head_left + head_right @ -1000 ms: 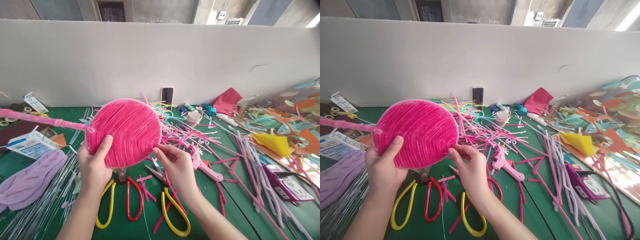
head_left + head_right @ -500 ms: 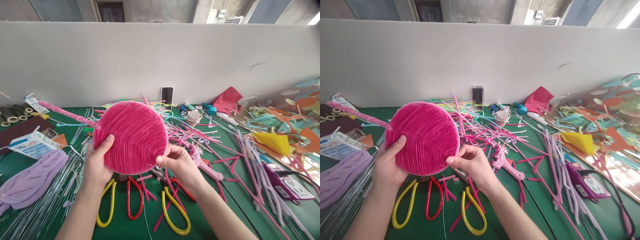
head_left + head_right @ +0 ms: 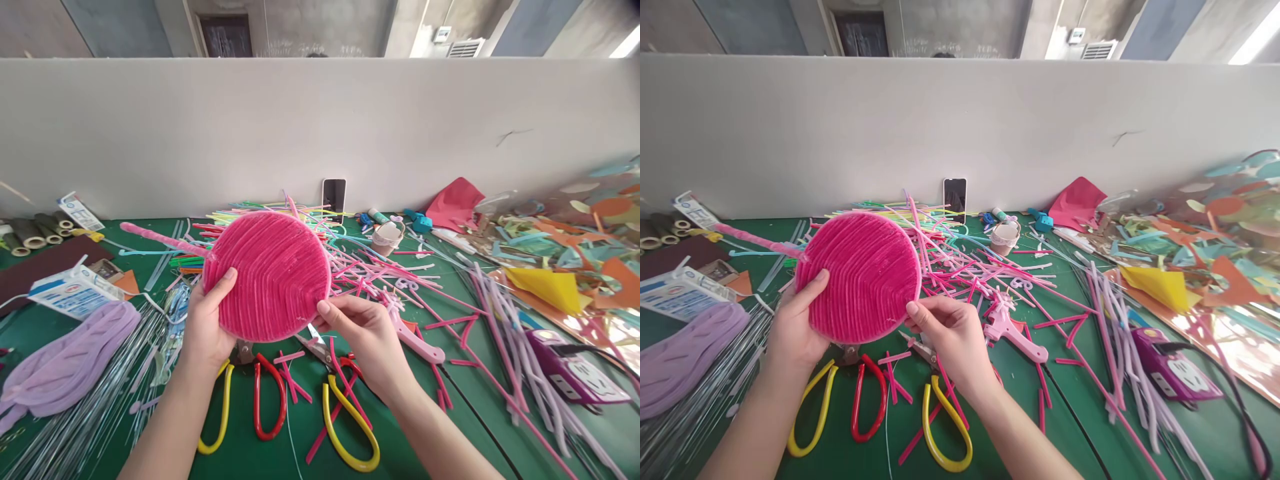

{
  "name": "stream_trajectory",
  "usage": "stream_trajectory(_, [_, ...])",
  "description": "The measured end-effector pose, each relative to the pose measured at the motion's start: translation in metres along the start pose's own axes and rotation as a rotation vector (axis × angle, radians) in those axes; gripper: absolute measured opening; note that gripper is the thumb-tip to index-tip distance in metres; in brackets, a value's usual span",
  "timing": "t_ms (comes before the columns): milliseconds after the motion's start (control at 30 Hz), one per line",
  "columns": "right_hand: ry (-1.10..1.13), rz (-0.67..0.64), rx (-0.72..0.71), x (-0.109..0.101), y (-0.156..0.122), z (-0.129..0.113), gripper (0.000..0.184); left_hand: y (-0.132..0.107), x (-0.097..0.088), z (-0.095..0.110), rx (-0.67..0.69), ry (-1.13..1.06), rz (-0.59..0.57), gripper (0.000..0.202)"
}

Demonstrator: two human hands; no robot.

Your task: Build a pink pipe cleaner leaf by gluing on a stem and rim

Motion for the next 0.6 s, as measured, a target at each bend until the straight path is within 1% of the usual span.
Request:
stream_trajectory(167, [0.051,-0.094,0.087,0.006,0.004,0.008,0.022,0.003,0.0,-0.006,-0.054,-0.023,-0.024,0.033])
stream_trajectory(267, [0.01,-0.134,0.103,0.008,0.004,0.01,0.023,0.003,0.001,-0.007,-0.071,-0.029,-0.033,0.036])
stream_trajectory(300, [-0.018,-0.121,0.098,0.007,0.005,0.01,0.025,0.002,0.002,-0.007,-0.074,-0.028,-0.033,0.036])
stream_trajectory(367, [-0.063,-0.057,0.076,0.002,0.007,0.011,0.03,0.0,0.004,-0.008,-0.073,-0.019,-0.034,0.036])
stream_trajectory(467, [-0.076,0.037,0.031,-0.006,0.012,0.013,0.038,-0.004,0.007,-0.009,-0.056,-0.018,-0.03,0.039])
stream_trajectory(533, [-0.063,0.047,0.024,-0.008,0.015,0.015,0.04,-0.006,0.009,-0.01,-0.052,-0.032,-0.03,0.042])
stream_trajectory(600, [-0.067,0.027,0.04,-0.008,0.018,0.016,0.04,-0.005,0.008,-0.012,-0.052,-0.042,-0.037,0.044])
Point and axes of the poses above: each hand's wrist, its own y-axis towards the middle knuckle, its own x-axis out of the palm, z = x × y, the point moved 9 cm from there along y, towards the middle knuckle, and after that the axes turned 12 degrees about x, right-handed, at the moved point
